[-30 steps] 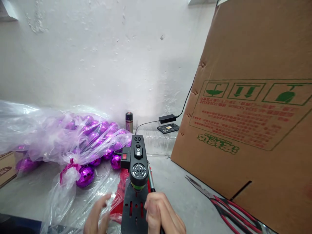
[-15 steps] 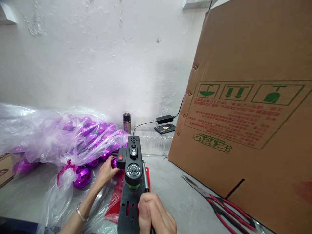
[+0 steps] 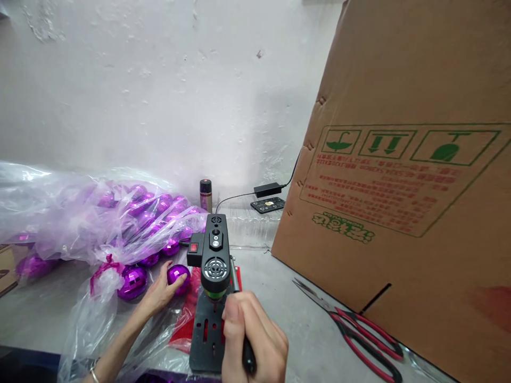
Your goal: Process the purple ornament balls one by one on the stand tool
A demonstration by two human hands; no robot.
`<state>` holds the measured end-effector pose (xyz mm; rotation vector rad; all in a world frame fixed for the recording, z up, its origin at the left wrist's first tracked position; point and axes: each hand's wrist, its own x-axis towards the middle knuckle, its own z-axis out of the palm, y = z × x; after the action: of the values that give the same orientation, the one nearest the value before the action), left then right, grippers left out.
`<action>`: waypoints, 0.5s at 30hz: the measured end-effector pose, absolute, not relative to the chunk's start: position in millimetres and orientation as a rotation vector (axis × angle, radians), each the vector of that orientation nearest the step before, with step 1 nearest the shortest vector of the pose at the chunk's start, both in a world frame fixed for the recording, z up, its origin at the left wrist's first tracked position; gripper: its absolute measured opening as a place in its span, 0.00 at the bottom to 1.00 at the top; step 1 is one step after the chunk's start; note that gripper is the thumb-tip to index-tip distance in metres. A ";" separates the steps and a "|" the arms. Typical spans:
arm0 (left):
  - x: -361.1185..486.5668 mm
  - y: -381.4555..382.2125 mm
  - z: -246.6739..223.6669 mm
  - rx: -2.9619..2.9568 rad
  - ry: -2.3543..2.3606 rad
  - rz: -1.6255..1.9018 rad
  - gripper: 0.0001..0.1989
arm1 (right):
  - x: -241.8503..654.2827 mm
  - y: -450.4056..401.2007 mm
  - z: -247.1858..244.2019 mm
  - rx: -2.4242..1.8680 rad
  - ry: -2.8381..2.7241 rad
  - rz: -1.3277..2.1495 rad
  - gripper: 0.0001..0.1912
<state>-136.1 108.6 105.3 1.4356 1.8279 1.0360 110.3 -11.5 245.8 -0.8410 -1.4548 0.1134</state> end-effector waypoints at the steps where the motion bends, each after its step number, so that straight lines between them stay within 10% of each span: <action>1: -134.9 107.3 107.3 1.410 1.847 1.023 0.45 | 115.6 -7.9 248.8 -0.813 -1.512 0.095 0.19; 15: -75.4 34.6 113.0 0.642 0.995 1.313 0.45 | 122.5 -5.8 256.2 -0.818 -1.575 0.075 0.19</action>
<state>-75.4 34.6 113.0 0.6416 0.9953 1.3126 122.5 -5.8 256.2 -0.8176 -1.5755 0.0748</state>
